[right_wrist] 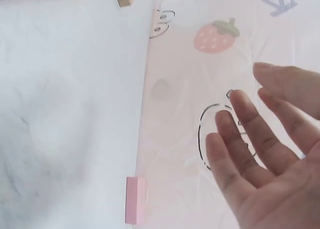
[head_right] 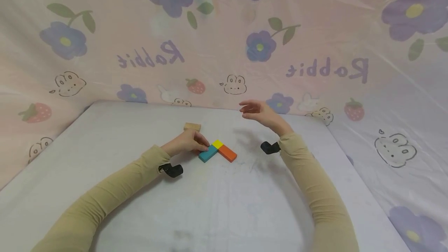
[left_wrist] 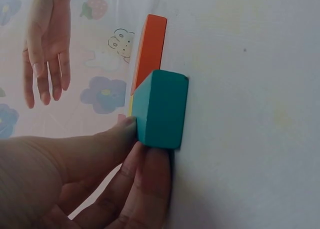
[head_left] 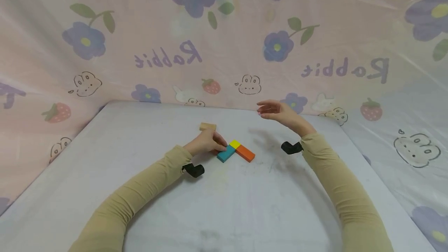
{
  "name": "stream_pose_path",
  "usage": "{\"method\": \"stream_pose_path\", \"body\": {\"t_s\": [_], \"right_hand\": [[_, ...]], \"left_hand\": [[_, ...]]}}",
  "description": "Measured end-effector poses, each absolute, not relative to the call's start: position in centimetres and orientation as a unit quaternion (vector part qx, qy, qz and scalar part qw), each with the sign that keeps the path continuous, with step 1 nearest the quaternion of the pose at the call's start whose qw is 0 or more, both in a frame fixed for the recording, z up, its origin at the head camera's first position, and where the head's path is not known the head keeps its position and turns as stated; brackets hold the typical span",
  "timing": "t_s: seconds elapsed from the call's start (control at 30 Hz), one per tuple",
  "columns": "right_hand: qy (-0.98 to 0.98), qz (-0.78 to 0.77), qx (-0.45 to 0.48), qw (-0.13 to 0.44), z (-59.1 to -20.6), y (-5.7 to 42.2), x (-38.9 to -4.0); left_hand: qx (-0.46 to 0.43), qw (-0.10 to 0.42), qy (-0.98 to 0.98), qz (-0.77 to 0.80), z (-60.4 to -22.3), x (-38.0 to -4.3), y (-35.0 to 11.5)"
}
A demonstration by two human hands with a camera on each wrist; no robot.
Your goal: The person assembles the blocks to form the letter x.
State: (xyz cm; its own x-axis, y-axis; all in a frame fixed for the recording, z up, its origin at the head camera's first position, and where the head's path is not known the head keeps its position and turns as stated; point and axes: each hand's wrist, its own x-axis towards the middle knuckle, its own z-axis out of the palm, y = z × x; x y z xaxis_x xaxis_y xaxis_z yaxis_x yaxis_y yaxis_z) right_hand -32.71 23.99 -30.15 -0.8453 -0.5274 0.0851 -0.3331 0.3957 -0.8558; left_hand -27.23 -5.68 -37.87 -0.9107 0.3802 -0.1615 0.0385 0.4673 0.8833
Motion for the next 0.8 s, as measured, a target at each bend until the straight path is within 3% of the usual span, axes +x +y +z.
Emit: {"method": "stream_pose_path", "body": {"t_s": [0.47,0.67,0.8], "right_hand": [[0.852,-0.463,-0.243,0.037,-29.3,25.0,-36.5],[0.862,-0.439,-0.252,0.036,-28.9,24.9,-36.3],[0.864,-0.431,-0.260,0.019,-30.3,25.2,-37.8]], "left_hand": [[0.124,0.177,0.841,0.497,-38.0,-27.4,-5.7],[0.124,0.179,0.838,0.501,-38.3,-27.4,-5.7],[0.125,0.179,0.836,0.504,-38.1,-27.4,-5.9]]}}
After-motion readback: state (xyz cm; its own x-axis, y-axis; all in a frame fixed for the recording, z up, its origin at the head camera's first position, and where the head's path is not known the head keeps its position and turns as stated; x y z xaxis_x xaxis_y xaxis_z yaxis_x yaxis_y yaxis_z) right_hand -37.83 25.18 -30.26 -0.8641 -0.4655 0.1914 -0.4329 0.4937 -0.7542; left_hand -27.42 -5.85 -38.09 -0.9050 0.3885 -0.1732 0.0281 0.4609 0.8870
